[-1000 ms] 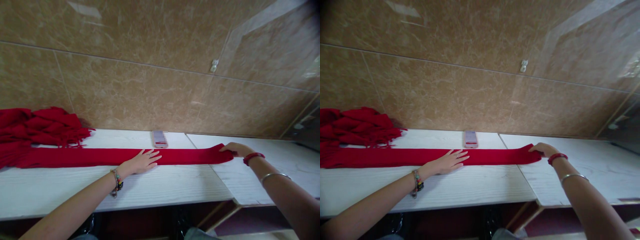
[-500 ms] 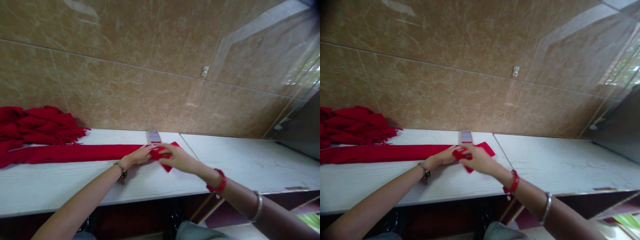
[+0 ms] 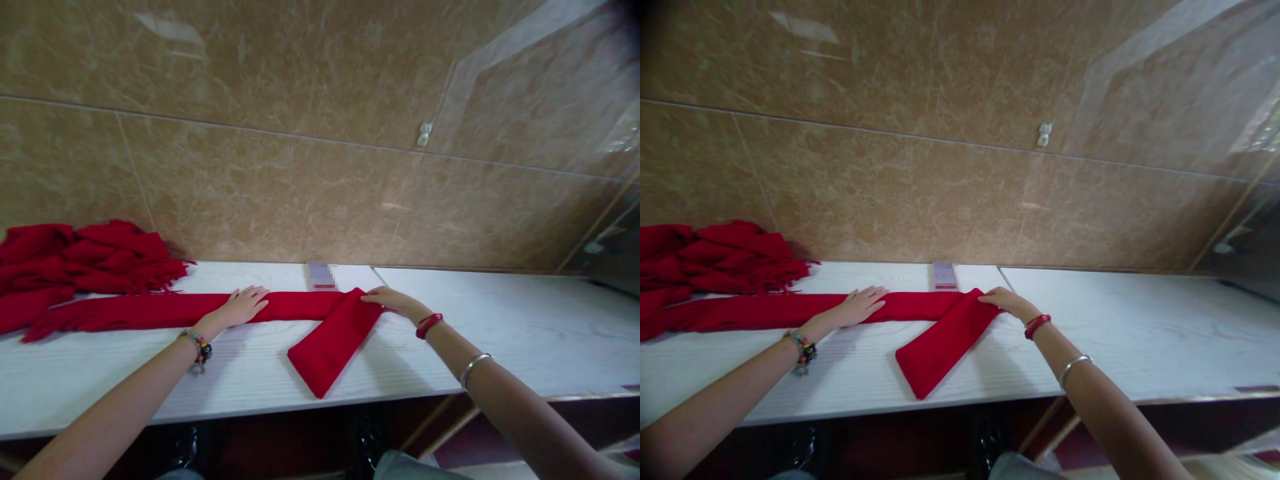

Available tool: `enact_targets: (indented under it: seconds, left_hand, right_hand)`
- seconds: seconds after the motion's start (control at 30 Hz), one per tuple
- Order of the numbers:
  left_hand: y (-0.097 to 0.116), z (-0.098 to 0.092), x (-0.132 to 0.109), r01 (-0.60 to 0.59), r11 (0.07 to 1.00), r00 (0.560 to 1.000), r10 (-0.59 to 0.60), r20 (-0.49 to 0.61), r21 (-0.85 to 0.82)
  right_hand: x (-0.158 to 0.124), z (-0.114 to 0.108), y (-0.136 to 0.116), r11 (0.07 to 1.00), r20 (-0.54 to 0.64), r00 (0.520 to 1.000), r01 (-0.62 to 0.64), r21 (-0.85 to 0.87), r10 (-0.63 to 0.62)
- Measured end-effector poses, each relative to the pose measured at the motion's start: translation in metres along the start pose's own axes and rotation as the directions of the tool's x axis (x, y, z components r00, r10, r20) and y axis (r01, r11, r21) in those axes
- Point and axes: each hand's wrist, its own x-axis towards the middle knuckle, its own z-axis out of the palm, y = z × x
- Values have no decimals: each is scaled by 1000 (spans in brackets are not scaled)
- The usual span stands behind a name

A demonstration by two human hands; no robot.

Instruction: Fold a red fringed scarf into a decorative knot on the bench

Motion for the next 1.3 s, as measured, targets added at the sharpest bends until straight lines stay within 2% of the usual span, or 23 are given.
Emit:
enact_targets:
  seconds: [0.1, 0.17, 0.23, 0.3, 0.33, 0.4, 0.47, 0.57, 0.63, 0.67, 0.73, 0.8, 0.9, 1.03, 1.13, 1.2, 1.27, 1.3]
  left_hand:
    - [1, 4, 1, -6, 1000, 1000, 6, 21, -10]
    - [5, 5, 5, -22, 999, 1000, 22, -10, -27]
    - [12, 6, 12, -60, 997, 996, 57, -69, -38]
    - [22, 8, 21, -108, 994, 987, 103, -123, -33]
    - [27, 9, 27, -125, 992, 982, 120, -142, -24]
    - [36, 10, 36, -136, 991, 977, 133, -169, -6]
    - [45, 9, 42, -142, 990, 970, 140, -198, 1]
    - [67, -1, 42, -215, 976, 942, 202, -268, -20]
    - [90, -10, 38, -289, 953, 923, 252, -290, -91]
    - [103, -13, 36, -309, 939, 924, 259, -280, -150]
    - [130, -16, 33, -267, 931, 950, 211, -232, -248]
    - [154, -14, 31, -159, 938, 985, 128, -116, -308]
    - [174, -13, 29, -68, 909, 992, 106, 71, -411]
    - [170, -38, 24, 75, 781, 950, 132, 282, -620]
    - [149, -61, 12, 160, 637, 951, 104, 290, -754]
    - [132, -63, 4, 168, 659, 944, 107, 312, -733]
    - [120, -56, -2, 141, 733, 928, 137, 348, -666]
    - [117, -50, -3, 120, 768, 931, 134, 340, -630]
  right_hand:
    - [0, -9, -1, 995, 66, 998, -13, 101, 6]
    - [2, -26, -3, 982, 5, 1000, 22, 187, -23]
    - [7, -47, -3, 964, -114, 993, 71, 255, -43]
    - [15, -61, 0, 972, -187, 981, 85, 217, -44]
    - [19, -63, 2, 988, -190, 981, 76, 132, -50]
    - [27, -56, 7, 994, -172, 982, 64, -83, -78]
    - [31, -39, 14, 966, -167, 978, 82, -243, -125]
    - [32, -13, 22, 935, -191, 961, 128, -331, -199]
    - [30, -5, 25, 922, -243, 947, 109, -371, -210]
    - [30, -5, 26, 923, -275, 941, 84, -376, -198]
    - [30, -8, 26, 933, -321, 933, 37, -359, -160]
    - [32, -12, 27, 946, -334, 933, 21, -325, -135]
    - [32, -14, 30, 955, -337, 934, 18, -296, -122]
    - [24, -9, 28, 957, -318, 937, 47, -287, -142]
    - [16, -1, 19, 925, -240, 946, 123, -359, -219]
    - [12, 8, 14, 857, -123, 948, 203, -474, -293]
    - [10, 17, 13, 775, -26, 943, 258, -577, -333]
    - [10, 20, 13, 752, -16, 943, 254, -608, -332]
